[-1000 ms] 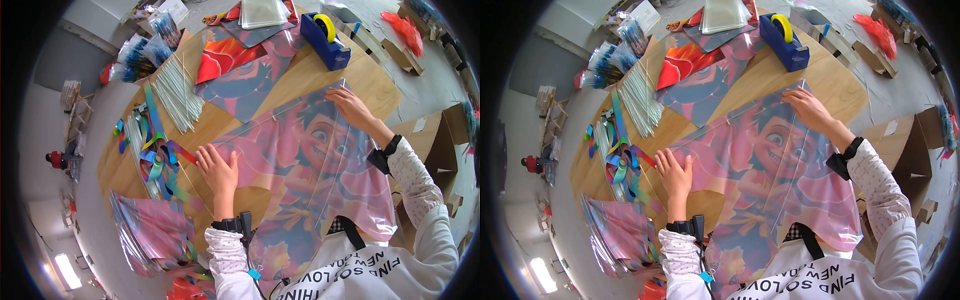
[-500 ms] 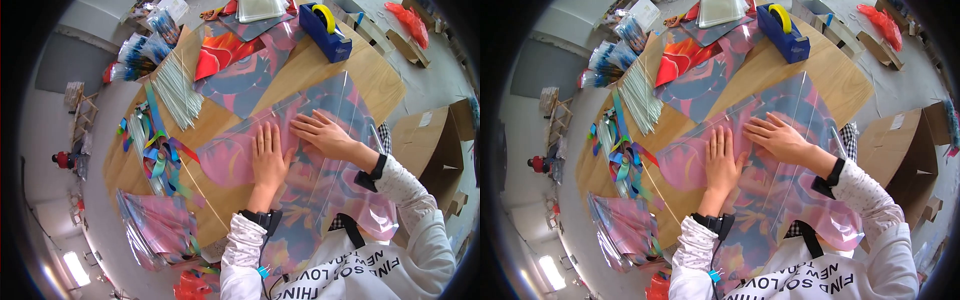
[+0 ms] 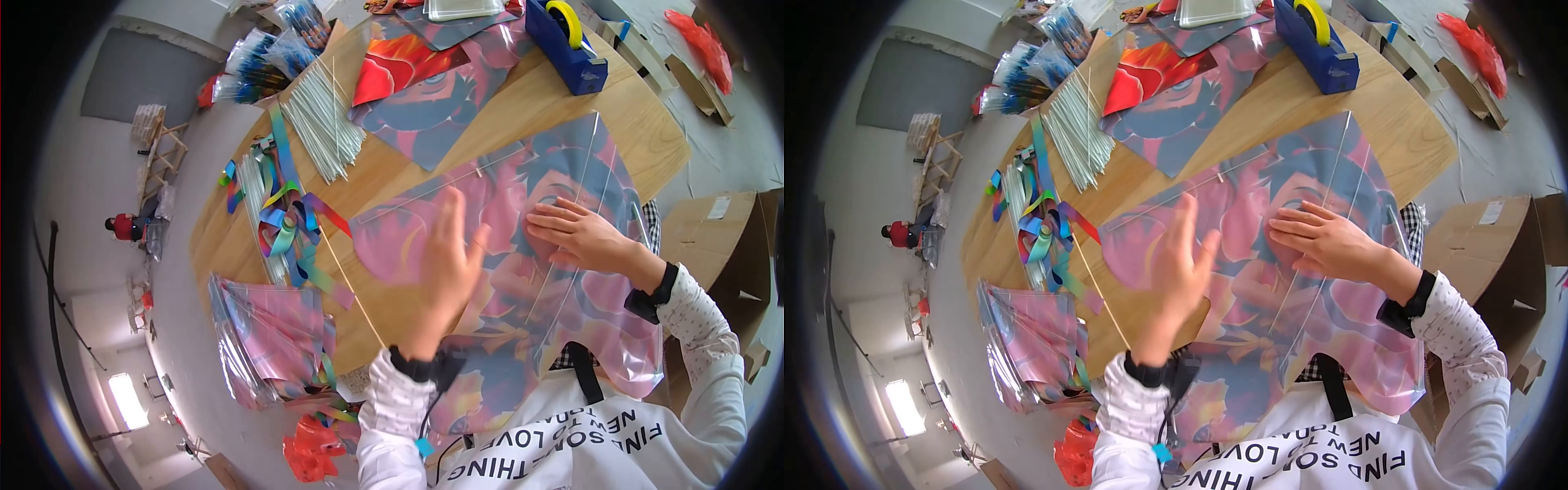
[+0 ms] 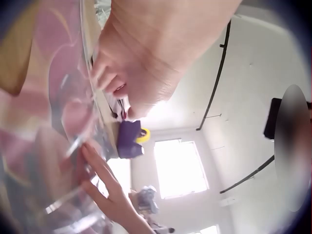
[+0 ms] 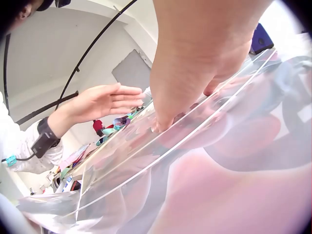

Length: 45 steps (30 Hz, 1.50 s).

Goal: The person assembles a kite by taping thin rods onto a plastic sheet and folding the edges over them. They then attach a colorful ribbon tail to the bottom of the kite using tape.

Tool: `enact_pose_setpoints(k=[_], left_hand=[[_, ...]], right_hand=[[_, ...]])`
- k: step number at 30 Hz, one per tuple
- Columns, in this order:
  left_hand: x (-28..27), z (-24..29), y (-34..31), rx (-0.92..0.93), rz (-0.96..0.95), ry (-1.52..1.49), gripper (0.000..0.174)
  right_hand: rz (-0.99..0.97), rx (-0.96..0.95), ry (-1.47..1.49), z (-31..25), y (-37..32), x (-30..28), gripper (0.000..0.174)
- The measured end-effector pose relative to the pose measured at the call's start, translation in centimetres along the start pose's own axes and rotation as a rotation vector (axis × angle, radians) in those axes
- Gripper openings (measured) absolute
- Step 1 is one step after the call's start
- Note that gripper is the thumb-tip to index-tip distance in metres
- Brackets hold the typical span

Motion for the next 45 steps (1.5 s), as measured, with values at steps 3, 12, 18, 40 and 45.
enact_pose_setpoints(k=[3,12,18,40,45], left_hand=[[-0.8,-6.6,0.3,0.024,0.085,0.542,0.077],[-5.8,-13.6,-4.9,-0.163,0.208,0.746,0.085],[-7.7,-10.8,-1.7,-0.296,0.09,1.06,0.078],[5.5,-0.1,15.4,0.098,-0.245,-0.115,0.029],[2.6,5.4,11.4,0.054,-0.138,-0.308,0.014]], right_hand=[[0.01,-0.008,-0.006,0.1,0.0,0.0,0.065],[0.021,-0.014,0.041,0.6,-0.1,0.4,0.063],[0.046,-0.004,0.028,1.0,-0.3,1.3,0.059],[0.277,0.052,0.475,-0.1,-2.8,-2.1,0.042],[0.557,0.17,0.653,1.6,-4.2,-9.8,0.045]])
Point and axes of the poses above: each hand's wrist, its own y-axis towards the middle knuckle, its own x-axis out of the palm, z = x × y, the point moved 8 cm from there along y, towards the middle knuckle, and after that the axes turned 11 degrees about x, right-handed, at the moved point
